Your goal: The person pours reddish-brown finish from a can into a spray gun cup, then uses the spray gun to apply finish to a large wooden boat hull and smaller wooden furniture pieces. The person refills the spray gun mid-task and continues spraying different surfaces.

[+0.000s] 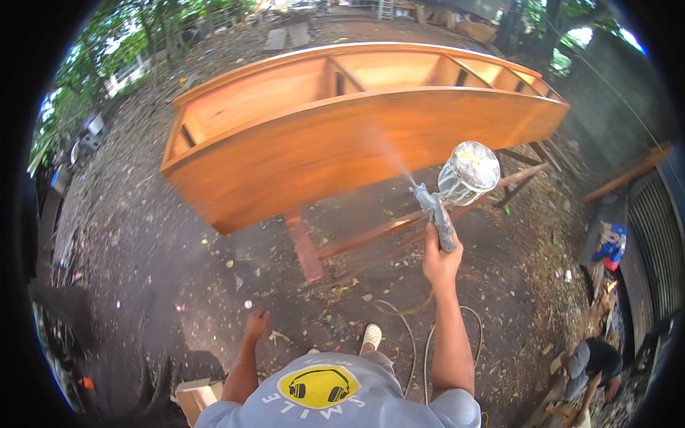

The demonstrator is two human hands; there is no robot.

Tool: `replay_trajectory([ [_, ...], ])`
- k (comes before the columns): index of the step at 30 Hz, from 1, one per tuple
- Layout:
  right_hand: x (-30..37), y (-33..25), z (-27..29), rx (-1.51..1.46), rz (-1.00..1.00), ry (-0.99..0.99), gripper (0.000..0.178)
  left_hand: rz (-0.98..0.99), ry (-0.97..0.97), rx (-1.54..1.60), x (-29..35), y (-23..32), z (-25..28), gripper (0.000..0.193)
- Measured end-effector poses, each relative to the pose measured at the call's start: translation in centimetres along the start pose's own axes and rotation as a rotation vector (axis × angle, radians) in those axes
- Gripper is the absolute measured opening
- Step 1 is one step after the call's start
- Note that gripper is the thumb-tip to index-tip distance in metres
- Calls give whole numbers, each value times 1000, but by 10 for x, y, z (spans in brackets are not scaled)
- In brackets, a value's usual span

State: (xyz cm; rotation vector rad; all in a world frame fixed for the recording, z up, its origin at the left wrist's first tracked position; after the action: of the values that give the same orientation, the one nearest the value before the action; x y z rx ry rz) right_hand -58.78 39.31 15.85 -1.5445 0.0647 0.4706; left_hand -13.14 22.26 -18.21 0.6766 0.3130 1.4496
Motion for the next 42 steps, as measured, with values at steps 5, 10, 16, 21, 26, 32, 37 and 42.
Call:
replay_trajectory([
  [5, -79, 28, 37, 25, 77, 187, 23, -286, 218, 109, -29, 147, -19, 61],
  [10, -147, 47, 66, 107, 110, 310, 23, -379, 80, -176, -31, 198, -56, 78],
  [16, -208, 51, 92, 162, 219, 487, 26, -295, 15, -447, -21, 209, -57, 83],
  [21, -217, 48, 91, 83, 173, 414, 24, -258, -16, -397, -21, 216, -50, 81],
  [26, -138, 30, 55, -12, 58, 181, 18, -274, -19, -468, -10, 229, -38, 77],
  [32, -29, -20, -2, -163, -24, -119, 22, -451, 21, -704, -12, 212, -42, 68],
  [37, 44, -46, -46, -225, -37, -357, 19, -449, -96, -686, -20, 217, -41, 69],
  [42, 99, -78, -93, -261, 59, -629, 42, -566, -39, -684, -21, 207, -49, 61],
])
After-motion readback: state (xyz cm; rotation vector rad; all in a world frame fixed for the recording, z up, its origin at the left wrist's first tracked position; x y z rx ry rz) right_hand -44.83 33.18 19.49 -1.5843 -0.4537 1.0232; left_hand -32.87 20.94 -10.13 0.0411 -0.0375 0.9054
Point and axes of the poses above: each hand's wrist, its own x-axis away from the middle knuckle, its own z-axis out of the back of the hand, y = z × x, the point moved 1 cm from there along -x, towards the middle knuckle, and after that the axes turned 14 degrees about y, right-handed, at the moved point
